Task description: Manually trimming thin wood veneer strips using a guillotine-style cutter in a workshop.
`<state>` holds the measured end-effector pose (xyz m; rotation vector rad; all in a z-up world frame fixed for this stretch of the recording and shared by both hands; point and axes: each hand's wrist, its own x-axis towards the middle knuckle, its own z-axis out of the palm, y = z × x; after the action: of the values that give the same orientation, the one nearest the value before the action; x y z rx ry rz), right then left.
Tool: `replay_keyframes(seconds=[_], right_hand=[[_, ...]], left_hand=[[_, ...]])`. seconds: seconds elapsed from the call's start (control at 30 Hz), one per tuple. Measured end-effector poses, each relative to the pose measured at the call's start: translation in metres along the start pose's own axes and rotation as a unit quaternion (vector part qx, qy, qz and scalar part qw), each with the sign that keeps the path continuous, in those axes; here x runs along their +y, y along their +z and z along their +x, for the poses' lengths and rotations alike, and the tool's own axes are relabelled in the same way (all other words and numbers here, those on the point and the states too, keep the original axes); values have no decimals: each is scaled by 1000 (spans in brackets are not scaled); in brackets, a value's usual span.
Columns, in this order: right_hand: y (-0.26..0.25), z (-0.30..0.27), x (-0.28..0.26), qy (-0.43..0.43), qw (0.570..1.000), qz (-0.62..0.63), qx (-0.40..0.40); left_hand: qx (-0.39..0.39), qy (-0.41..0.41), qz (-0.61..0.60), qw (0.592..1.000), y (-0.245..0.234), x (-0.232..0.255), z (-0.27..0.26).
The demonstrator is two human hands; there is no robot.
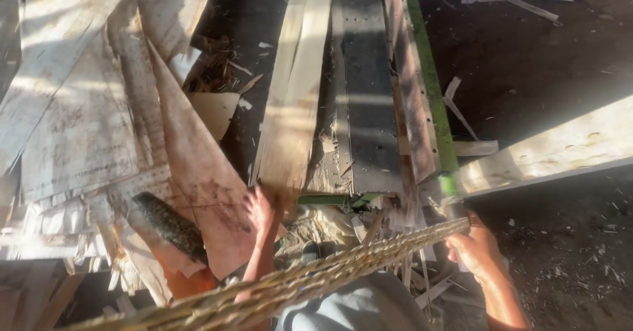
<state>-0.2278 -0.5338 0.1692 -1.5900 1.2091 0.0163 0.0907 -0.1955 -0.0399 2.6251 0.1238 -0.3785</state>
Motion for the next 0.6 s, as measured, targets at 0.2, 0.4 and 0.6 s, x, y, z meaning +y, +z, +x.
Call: replay_keyframes(seconds=[0.2, 0.4, 0.6], right_hand=[[-3, 7, 10, -15, 1000, -8, -9], [-3, 6, 12, -13, 1000, -6, 9], [-5, 4, 10, -20, 1000, -11, -7]], left_hand=[[16, 20, 134, 991, 33, 6, 31], [-19, 16, 222, 975, 89, -11, 123], [-27, -35, 98, 994, 16, 47, 87]])
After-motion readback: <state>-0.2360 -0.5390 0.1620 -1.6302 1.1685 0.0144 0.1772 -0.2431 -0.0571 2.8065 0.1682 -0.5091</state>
